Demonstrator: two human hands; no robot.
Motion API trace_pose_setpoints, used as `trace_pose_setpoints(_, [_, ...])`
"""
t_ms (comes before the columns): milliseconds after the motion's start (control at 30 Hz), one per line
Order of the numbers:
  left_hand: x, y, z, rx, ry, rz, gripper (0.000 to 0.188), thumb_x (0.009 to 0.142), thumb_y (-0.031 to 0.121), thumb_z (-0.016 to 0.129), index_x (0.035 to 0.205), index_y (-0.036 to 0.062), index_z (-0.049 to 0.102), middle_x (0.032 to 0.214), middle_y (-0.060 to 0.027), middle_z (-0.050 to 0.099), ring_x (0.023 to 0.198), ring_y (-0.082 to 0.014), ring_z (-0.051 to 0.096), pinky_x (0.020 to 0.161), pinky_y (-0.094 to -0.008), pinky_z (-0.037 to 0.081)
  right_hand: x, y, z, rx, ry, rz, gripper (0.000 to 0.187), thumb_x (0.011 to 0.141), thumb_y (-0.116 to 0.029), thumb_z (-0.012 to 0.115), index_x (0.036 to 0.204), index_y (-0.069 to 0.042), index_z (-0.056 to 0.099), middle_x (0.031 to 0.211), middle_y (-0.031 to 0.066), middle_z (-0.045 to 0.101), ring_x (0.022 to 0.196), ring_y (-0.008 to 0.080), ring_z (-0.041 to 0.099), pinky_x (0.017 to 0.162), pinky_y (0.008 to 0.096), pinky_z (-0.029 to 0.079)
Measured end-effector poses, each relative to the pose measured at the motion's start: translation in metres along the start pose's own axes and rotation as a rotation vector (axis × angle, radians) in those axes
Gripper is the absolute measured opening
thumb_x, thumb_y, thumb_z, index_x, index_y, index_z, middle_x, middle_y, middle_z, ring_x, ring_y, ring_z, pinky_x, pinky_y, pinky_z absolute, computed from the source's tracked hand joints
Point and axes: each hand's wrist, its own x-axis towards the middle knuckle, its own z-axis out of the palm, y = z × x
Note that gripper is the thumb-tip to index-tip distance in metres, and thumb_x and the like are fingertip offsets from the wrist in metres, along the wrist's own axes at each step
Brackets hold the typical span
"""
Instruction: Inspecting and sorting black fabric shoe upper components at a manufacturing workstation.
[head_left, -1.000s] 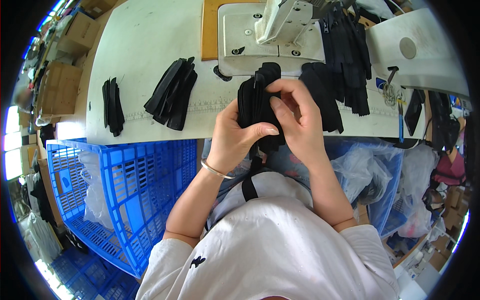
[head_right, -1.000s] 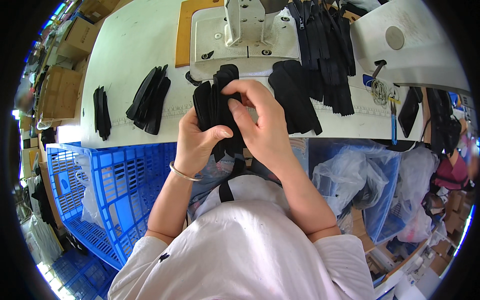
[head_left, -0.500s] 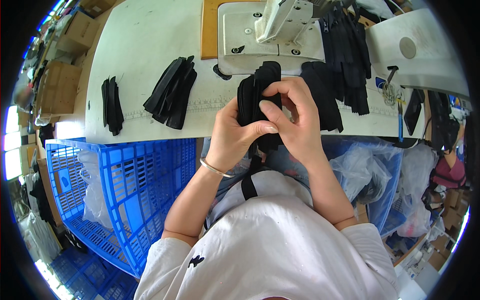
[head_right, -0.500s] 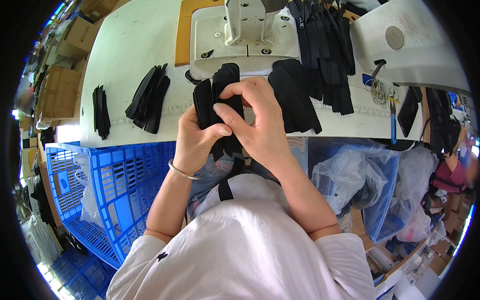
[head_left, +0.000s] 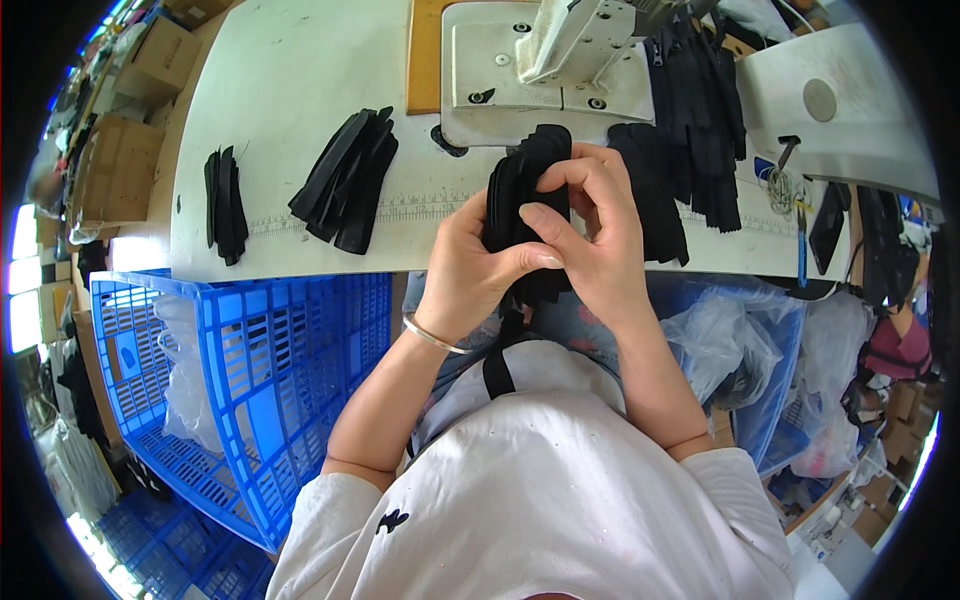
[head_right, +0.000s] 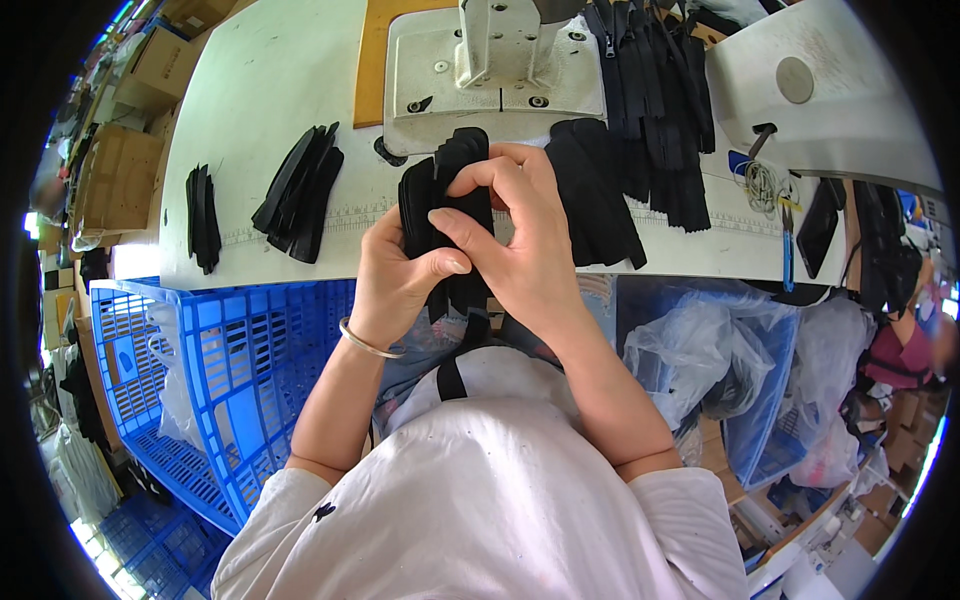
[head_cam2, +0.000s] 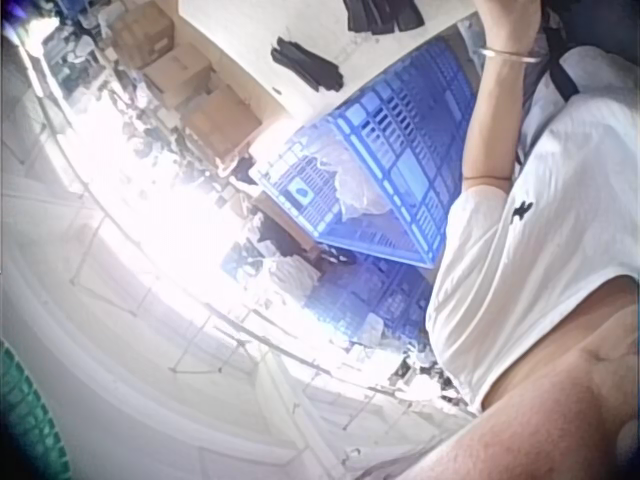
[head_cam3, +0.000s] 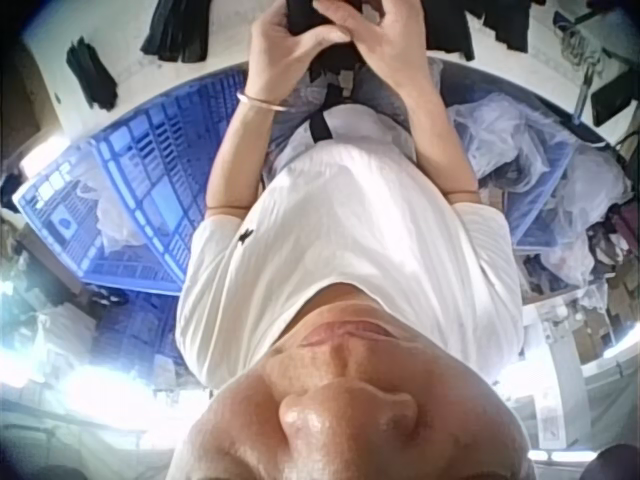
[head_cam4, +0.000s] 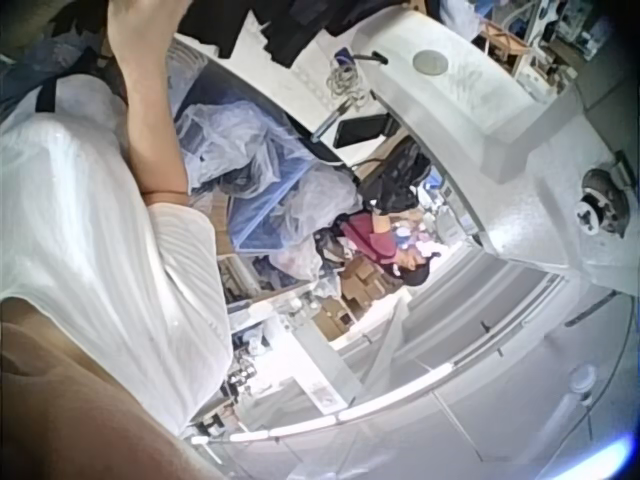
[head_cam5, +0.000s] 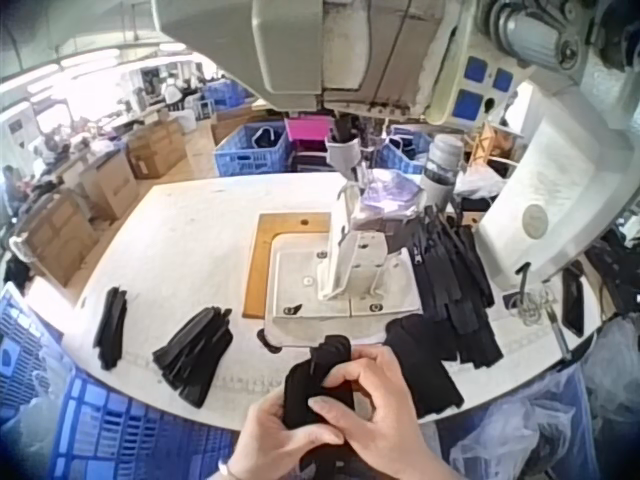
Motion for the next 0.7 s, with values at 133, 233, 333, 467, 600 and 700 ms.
trace_pose_setpoints(133, [0.001,0.002,0.002,-0.018,0.016,-0.009,0.062,0.069,0.030,0.089,0.113,-0.0039,0.061,0.098,-0.0026,0.067,0.089,-0.0076,0.058,0.079,-0.0252,0.052,-0.002,0.003,0.008,0.340,0.124,0.095,0.020,0.082,-0.013,0.073,0.097,-0.005,0.064,0.117,0.0094,0.049,0.086,0.0156,0.054,0.079,0.0300,0.047])
trace_pose_setpoints(233, [0.002,-0.001,0.001,0.021,0.015,0.002,0.064,0.068,0.033,0.089,0.112,-0.0045,0.062,0.098,-0.0027,0.067,0.089,-0.0076,0.058,0.080,-0.0254,0.052,-0.004,0.006,0.002,0.090,0.055,0.025,0.020,0.081,-0.011,0.074,0.097,-0.006,0.064,0.120,0.0104,0.047,0.088,0.0155,0.056,0.080,0.0303,0.048])
trace_pose_setpoints(333, [0.001,-0.002,0.001,0.041,0.014,0.032,0.067,0.068,0.035,0.089,0.113,-0.0046,0.061,0.098,-0.0024,0.067,0.090,-0.0074,0.057,0.080,-0.0255,0.052,-0.005,-0.003,0.001,0.005,0.026,0.025,0.017,0.082,-0.006,0.071,0.097,-0.006,0.065,0.122,0.0112,0.047,0.091,0.0159,0.056,0.080,0.0304,0.049])
trace_pose_setpoints(467, [0.002,0.001,0.004,-0.004,0.015,0.069,0.070,0.068,0.038,0.088,0.117,-0.0040,0.060,0.097,-0.0026,0.066,0.089,-0.0077,0.057,0.079,-0.0259,0.052,-0.003,-0.002,0.004,0.064,0.036,0.014,0.018,0.081,-0.006,0.072,0.097,-0.007,0.065,0.123,0.0113,0.047,0.091,0.0167,0.057,0.080,0.0309,0.049])
trace_pose_setpoints(600, [0.001,-0.004,0.002,0.109,0.016,0.080,0.071,0.068,0.038,0.088,0.118,-0.0042,0.060,0.097,-0.0031,0.066,0.091,-0.0082,0.058,0.080,-0.0261,0.052,-0.005,-0.005,0.003,0.103,0.089,0.034,0.019,0.076,-0.011,0.078,0.091,-0.006,0.067,0.123,0.0102,0.047,0.089,0.0174,0.056,0.079,0.0322,0.048])
trace_pose_setpoints(700, [-0.001,-0.003,0.003,0.057,-0.003,-0.003,0.075,0.068,0.039,0.088,0.121,-0.0044,0.058,0.101,-0.0039,0.066,0.092,-0.0086,0.059,0.082,-0.0263,0.052,-0.005,-0.004,0.001,-0.042,0.045,-0.004,0.023,0.072,-0.014,0.082,0.088,-0.006,0.067,0.123,0.0098,0.047,0.086,0.0171,0.055,0.079,0.0325,0.047])
